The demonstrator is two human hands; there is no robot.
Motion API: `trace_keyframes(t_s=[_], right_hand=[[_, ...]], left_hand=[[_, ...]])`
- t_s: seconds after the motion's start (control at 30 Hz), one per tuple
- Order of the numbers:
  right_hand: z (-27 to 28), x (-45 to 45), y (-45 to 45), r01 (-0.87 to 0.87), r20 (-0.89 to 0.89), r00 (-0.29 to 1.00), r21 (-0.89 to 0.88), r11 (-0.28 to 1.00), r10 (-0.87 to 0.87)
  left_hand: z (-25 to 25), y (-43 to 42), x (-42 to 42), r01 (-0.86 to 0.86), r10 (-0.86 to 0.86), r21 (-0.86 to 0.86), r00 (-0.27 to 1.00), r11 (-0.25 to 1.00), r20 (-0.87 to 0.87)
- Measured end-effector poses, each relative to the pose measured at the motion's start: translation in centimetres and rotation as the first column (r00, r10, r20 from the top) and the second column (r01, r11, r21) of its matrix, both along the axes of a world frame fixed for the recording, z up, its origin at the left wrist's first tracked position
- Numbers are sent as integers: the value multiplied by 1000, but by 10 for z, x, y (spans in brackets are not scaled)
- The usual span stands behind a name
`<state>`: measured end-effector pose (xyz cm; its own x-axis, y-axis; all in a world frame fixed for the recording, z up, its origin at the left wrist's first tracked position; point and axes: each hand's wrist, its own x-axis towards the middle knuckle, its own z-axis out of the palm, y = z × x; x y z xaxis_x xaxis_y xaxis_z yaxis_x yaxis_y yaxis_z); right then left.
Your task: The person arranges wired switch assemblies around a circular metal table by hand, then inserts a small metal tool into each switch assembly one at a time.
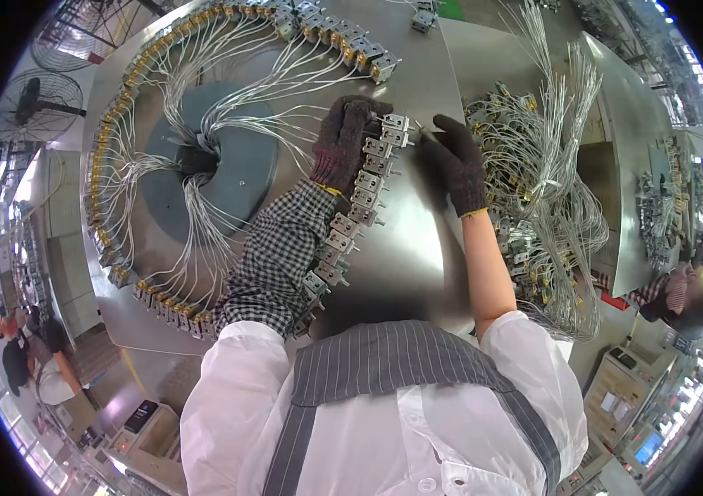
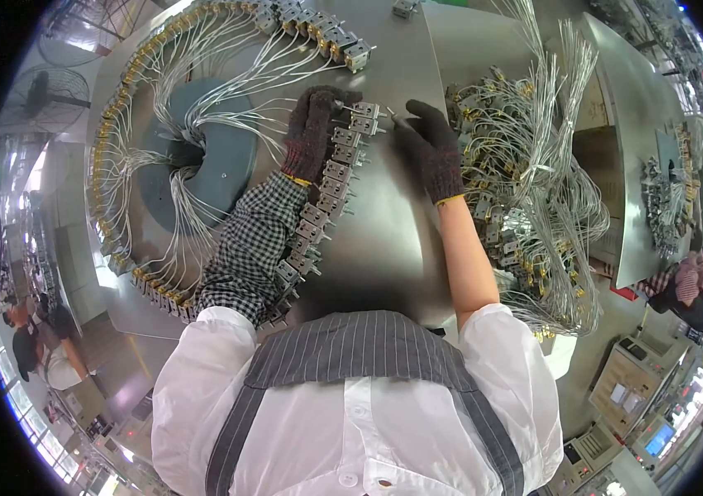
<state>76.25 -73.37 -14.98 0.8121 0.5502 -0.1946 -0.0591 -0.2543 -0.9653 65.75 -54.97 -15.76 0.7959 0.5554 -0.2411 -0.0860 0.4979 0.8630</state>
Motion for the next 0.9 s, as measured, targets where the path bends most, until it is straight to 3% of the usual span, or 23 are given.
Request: trace_keyframes(t_s=[0.07,0.17,0.27,0.33,0.4,0.47,0.53,0.67,0.77,0.9], right_hand=[[7,-3,-8,78,-133,988,-56,995,-85],[-2,2,-16,151,-140,977,-56,987,-158],[8,1,-6,151,-113,982,-4,988,-151],[8,3,-1,131,-101,986,-7,991,-131],[12,4,3,107,-94,990,-12,994,-108],[18,5,8,167,-315,935,-21,986,-166],[25,3,11,153,-288,945,-36,988,-157],[16,4,9,105,-131,985,-61,993,-113],[2,7,6,161,-244,955,-36,986,-165],[8,6,8,160,-185,969,-36,987,-164]], left_hand=[[0,0,-1,0,1,-28,1000,1000,20],[3,2,-3,25,-24,-85,1000,996,8],[1,3,-4,18,-17,-32,1000,999,16],[-5,6,-4,56,-59,102,998,993,18],[-6,5,-4,43,-45,85,999,995,20],[-2,5,-5,27,-29,70,999,997,23],[5,4,-6,30,-30,-26,999,999,-10],[-1,6,-5,28,-28,-5,1000,1000,7],[4,5,-5,24,-24,-50,1000,998,13],[6,5,-6,-1,3,-81,1000,997,28]])
